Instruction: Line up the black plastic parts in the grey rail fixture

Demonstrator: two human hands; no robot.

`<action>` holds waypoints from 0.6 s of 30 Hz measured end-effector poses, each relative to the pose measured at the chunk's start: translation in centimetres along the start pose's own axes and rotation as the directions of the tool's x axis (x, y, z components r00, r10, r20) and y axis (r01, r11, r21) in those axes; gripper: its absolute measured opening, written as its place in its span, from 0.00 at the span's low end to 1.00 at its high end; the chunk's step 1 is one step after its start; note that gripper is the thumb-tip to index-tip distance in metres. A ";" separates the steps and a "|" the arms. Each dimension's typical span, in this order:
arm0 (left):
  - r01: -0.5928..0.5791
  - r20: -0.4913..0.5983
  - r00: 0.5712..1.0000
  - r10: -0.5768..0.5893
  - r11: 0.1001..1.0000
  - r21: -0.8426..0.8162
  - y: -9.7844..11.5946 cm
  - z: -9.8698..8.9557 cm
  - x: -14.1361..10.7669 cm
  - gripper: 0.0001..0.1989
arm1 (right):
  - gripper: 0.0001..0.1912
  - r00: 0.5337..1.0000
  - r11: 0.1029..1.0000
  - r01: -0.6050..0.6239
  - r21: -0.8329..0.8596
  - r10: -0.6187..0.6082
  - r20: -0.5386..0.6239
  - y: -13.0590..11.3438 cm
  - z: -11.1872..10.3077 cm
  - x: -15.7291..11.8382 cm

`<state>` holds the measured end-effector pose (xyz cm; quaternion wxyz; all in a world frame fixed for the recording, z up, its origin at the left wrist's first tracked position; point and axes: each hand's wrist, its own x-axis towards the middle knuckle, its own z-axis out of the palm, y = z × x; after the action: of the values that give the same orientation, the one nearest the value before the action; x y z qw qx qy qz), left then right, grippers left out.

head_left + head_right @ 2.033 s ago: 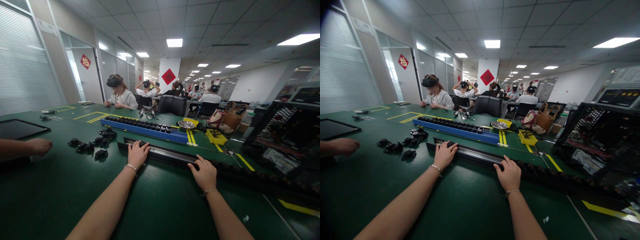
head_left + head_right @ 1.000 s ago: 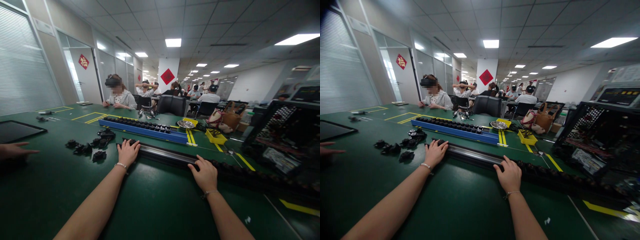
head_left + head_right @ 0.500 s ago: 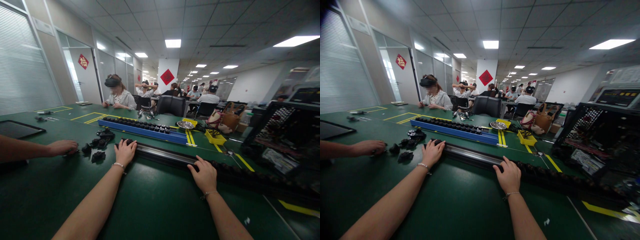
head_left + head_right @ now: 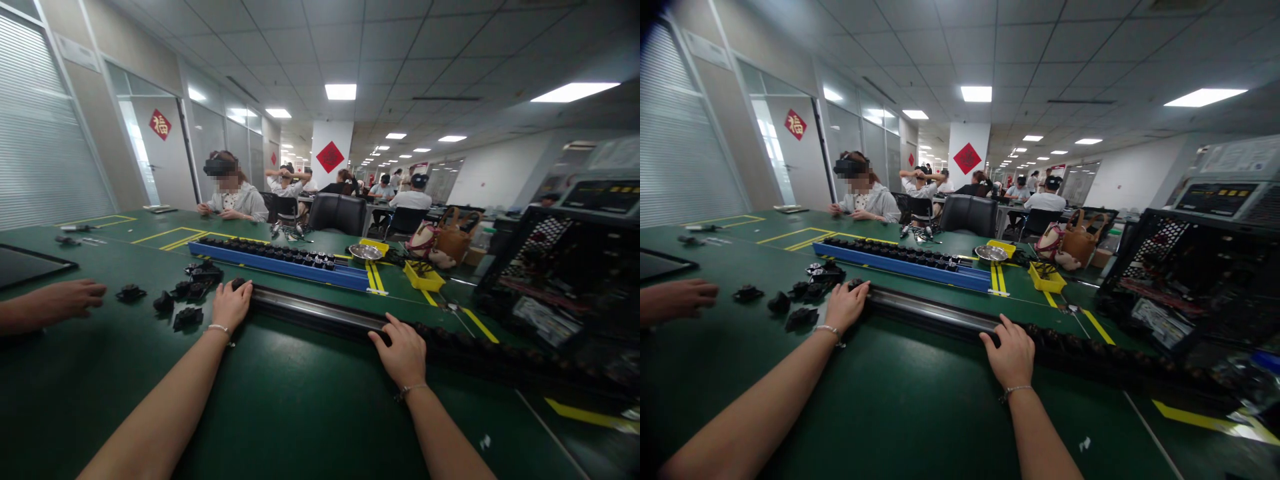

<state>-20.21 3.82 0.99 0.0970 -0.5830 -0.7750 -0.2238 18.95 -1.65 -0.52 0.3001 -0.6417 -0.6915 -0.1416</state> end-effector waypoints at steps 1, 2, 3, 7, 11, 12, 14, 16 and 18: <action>-0.010 0.007 1.000 0.010 1.000 -0.004 -0.2 0.0 0.1 0.24 | 0.16 1.000 1.000 0.001 0.002 -0.001 -0.002 0.0 0.0 0.0; -0.008 0.017 1.000 0.008 1.000 -0.012 -0.4 -0.1 0.3 0.24 | 0.16 1.000 1.000 0.003 0.003 -0.003 -0.005 0.0 0.1 0.0; 0.003 0.030 1.000 -0.003 1.000 -0.023 -0.6 -0.1 0.4 0.25 | 0.16 1.000 1.000 0.003 0.004 -0.003 -0.009 0.0 0.1 0.0; 0.054 0.068 0.996 -0.050 0.997 -0.062 -1.1 -0.2 0.8 0.26 | 0.16 1.000 1.000 0.002 0.004 -0.002 -0.007 0.0 0.1 0.0; 0.071 0.083 0.994 -0.064 0.994 -0.087 -1.5 -0.3 1.2 0.26 | 0.16 1.000 1.000 -0.007 0.000 0.007 0.001 0.0 0.0 0.0; 0.077 0.092 0.993 -0.069 0.993 -0.093 -1.5 -0.3 1.3 0.26 | 0.16 1.000 1.000 -0.007 -0.002 0.007 0.001 0.0 0.0 0.0; 0.090 0.112 0.991 -0.078 0.991 -0.104 -1.7 -0.3 1.5 0.25 | 0.16 1.000 1.000 -0.003 -0.002 0.003 -0.002 0.0 0.1 0.0; 0.106 0.114 0.989 -0.094 0.988 -0.108 -1.8 -0.2 1.7 0.26 | 0.16 1.000 1.000 0.003 0.002 -0.003 -0.008 0.0 0.1 0.0; 0.133 0.088 0.988 -0.125 0.986 -0.100 -2.0 -0.1 2.0 0.26 | 0.16 1.000 1.000 0.007 0.004 -0.007 -0.015 0.1 0.2 0.0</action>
<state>-22.70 5.06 1.42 0.0197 -0.5445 -0.8016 -0.2462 18.99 -1.55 -0.66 0.3061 -0.6376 -0.6917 -0.1461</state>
